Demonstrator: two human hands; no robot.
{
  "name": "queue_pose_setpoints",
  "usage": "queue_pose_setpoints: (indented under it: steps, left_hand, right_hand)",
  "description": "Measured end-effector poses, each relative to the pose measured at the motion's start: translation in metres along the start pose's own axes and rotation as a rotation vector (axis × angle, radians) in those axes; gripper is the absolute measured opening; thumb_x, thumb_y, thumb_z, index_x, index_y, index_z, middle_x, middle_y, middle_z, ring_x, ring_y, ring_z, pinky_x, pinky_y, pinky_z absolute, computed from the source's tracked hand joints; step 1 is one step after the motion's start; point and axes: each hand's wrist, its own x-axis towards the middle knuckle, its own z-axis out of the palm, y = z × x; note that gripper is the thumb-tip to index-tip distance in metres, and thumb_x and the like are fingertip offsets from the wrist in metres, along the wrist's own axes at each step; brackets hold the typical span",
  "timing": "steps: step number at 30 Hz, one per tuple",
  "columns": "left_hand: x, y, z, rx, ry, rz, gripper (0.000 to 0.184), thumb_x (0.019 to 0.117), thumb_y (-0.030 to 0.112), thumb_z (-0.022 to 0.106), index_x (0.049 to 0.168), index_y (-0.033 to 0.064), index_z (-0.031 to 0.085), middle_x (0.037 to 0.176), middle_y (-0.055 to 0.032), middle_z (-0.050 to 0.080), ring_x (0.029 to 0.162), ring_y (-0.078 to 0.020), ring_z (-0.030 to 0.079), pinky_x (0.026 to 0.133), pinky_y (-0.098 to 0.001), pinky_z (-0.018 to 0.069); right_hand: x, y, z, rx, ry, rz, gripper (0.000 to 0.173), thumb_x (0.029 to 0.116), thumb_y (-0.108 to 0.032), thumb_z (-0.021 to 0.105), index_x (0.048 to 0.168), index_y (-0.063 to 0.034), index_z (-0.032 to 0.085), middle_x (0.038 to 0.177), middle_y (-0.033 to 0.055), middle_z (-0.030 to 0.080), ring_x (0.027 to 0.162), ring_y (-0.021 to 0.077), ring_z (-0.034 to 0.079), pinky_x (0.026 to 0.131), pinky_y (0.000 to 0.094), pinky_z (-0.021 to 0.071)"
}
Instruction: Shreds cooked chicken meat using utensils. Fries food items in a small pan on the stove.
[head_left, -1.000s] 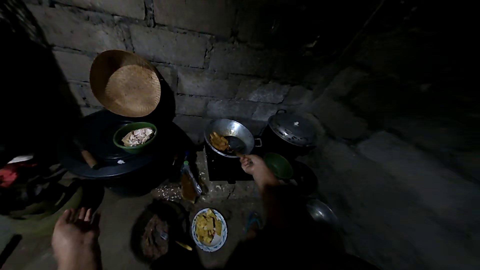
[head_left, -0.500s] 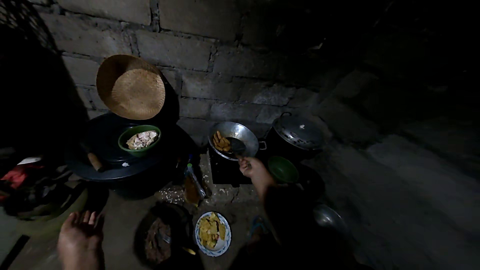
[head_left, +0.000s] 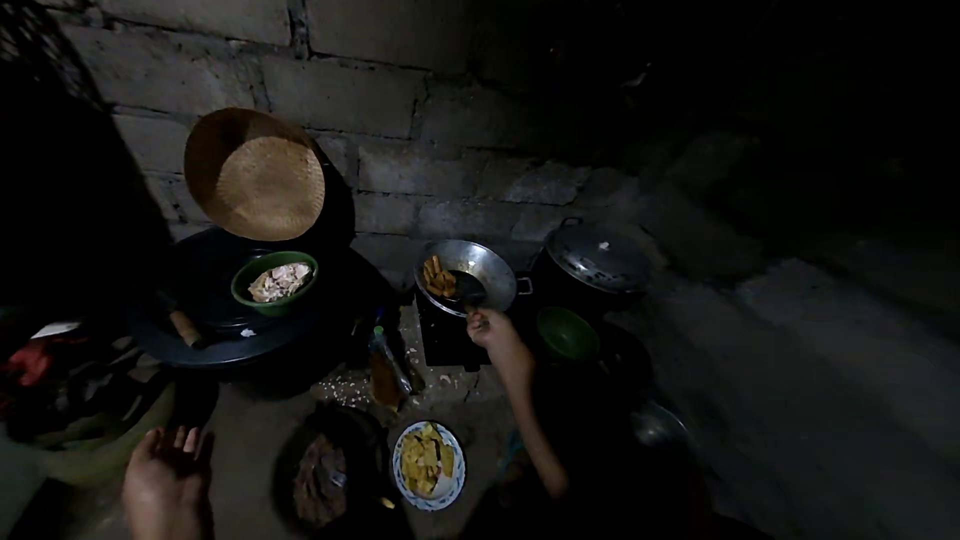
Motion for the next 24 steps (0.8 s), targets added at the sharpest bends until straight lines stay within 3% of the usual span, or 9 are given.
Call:
queue_pose_setpoints:
  steps: [7,9,13,16,19,24]
  left_hand:
    - [0.0,0.002,0.002,0.02,-0.017,0.022,0.047,0.1087,0.03,0.04,0.149,0.0069,0.036,0.152,-0.0123,0.039,0.134,-0.0239,0.047,0.103,-0.0419,0.0458]
    - [0.006,-0.001,-0.001,0.019,-0.031,0.016,0.047,0.1085,0.03,0.041,0.15,0.0065,0.037,0.155,-0.0123,0.039,0.136,-0.0248,0.046,0.105,-0.0432,0.0454]
    - [-0.003,0.003,0.005,0.017,-0.01,-0.013,0.046,0.1079,0.032,0.042,0.148,0.0084,0.039,0.148,-0.0114,0.043,0.128,-0.0232,0.05,0.099,-0.0423,0.0475]
    - [-0.007,0.001,0.006,0.016,-0.008,-0.018,0.047,0.1075,0.031,0.042,0.148,0.0085,0.038,0.151,-0.0124,0.041,0.13,-0.0239,0.049,0.101,-0.0428,0.0468]
    - [-0.008,-0.001,0.008,0.005,-0.027,-0.023,0.049,0.1087,0.03,0.041,0.152,0.0073,0.034,0.158,-0.0139,0.034,0.14,-0.0267,0.042,0.108,-0.0446,0.0438]
    - [-0.012,0.003,0.009,0.016,-0.02,-0.024,0.05,0.108,0.033,0.041,0.152,0.0098,0.035,0.156,-0.0123,0.037,0.138,-0.0249,0.044,0.105,-0.0439,0.0456]
  right_hand:
    - [-0.003,-0.019,-0.009,0.159,-0.059,0.077,0.012,0.1011,-0.008,0.045,0.089,-0.0107,0.047,0.067,0.0003,0.048,0.046,0.0032,0.047,0.041,0.0129,0.0426]
    - [-0.007,-0.026,-0.016,0.167,-0.057,0.076,0.012,0.1004,-0.007,0.045,0.089,-0.0106,0.048,0.067,0.0006,0.048,0.046,0.0032,0.047,0.041,0.0128,0.0424]
    - [-0.02,-0.032,-0.037,0.211,-0.107,0.105,0.011,0.1034,-0.013,0.044,0.096,-0.009,0.051,0.07,0.0,0.051,0.047,0.0021,0.049,0.042,0.0117,0.044]
    - [-0.022,-0.02,-0.023,0.027,-0.103,0.041,0.012,0.1052,-0.011,0.043,0.096,-0.0086,0.051,0.066,-0.0011,0.047,0.044,0.001,0.044,0.039,0.0118,0.0402]
    - [-0.015,-0.023,-0.001,0.053,-0.089,0.014,0.01,0.1022,-0.007,0.044,0.093,-0.0089,0.048,0.067,0.0012,0.047,0.045,0.0039,0.045,0.039,0.0135,0.041]
    - [-0.036,-0.025,0.011,-0.071,-0.077,-0.074,0.007,0.1037,-0.008,0.047,0.098,-0.0086,0.05,0.069,0.001,0.048,0.046,0.0035,0.046,0.04,0.014,0.0414]
